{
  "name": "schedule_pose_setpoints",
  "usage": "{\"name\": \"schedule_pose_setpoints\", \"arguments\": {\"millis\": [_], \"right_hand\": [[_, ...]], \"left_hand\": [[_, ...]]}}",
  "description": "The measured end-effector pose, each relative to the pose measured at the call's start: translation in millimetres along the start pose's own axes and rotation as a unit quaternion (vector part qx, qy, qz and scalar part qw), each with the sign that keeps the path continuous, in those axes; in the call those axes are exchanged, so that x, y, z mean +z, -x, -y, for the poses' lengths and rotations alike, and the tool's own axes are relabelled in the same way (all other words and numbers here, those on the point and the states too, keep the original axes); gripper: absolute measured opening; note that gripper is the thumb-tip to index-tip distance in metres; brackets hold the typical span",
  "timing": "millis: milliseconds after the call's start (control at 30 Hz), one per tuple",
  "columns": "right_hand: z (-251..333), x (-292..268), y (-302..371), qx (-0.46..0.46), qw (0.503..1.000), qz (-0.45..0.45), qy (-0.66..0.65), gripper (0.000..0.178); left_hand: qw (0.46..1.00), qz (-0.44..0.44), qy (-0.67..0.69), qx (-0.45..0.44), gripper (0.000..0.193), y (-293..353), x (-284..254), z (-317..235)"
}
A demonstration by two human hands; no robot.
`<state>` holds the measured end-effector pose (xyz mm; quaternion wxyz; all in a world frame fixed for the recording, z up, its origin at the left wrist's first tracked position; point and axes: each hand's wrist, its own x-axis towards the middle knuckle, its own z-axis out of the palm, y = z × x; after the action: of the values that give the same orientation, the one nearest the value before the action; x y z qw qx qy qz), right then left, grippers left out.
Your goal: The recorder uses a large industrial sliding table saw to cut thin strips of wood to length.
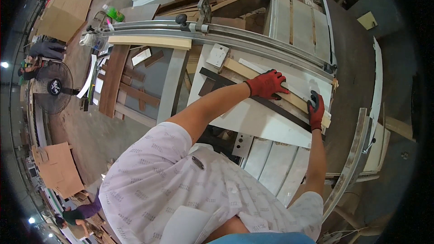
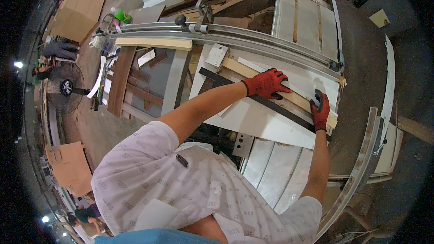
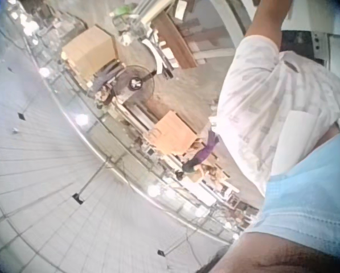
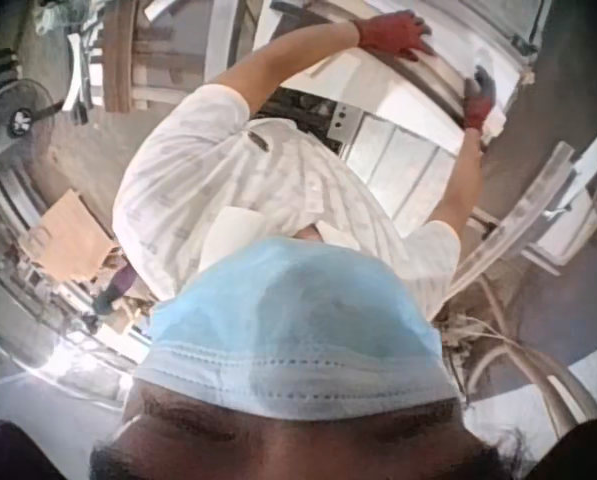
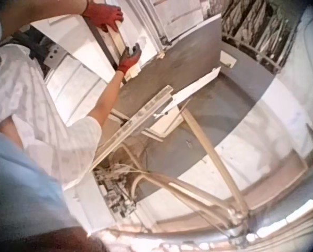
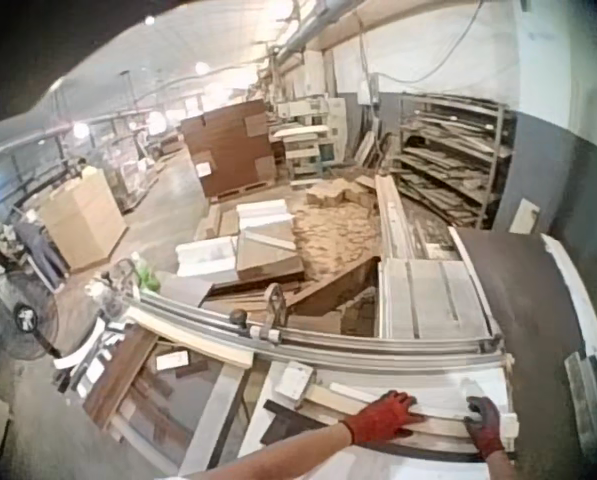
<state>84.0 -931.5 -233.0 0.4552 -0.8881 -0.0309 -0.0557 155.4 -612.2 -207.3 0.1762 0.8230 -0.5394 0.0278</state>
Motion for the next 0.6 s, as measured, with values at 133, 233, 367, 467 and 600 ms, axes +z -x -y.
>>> {"name": "schedule_pose_setpoints", "arguments": {"millis": [133,233,367,467,600], "right_hand": [[-3,0,8,-0.068,0.973,-0.002,0.222,0.058],[21,-4,3,-0.027,0.989,0.039,0.141,0.059],[-26,14,-7,-0.126,0.970,-0.017,0.208,0.061],[-67,3,11,-0.110,0.970,0.002,0.217,0.062],[-11,-19,15,-0.026,0.987,0.053,0.152,0.060]], "left_hand": [[0.997,-0.063,0.049,-0.012,0.069,27,-8,24],[0.989,-0.093,-0.027,-0.111,0.098,80,-49,58],[0.984,-0.117,-0.024,-0.129,0.085,101,-55,65],[0.992,-0.102,-0.018,-0.070,0.071,92,-49,55],[0.996,-0.055,-0.064,-0.018,0.073,79,-40,45]]}}
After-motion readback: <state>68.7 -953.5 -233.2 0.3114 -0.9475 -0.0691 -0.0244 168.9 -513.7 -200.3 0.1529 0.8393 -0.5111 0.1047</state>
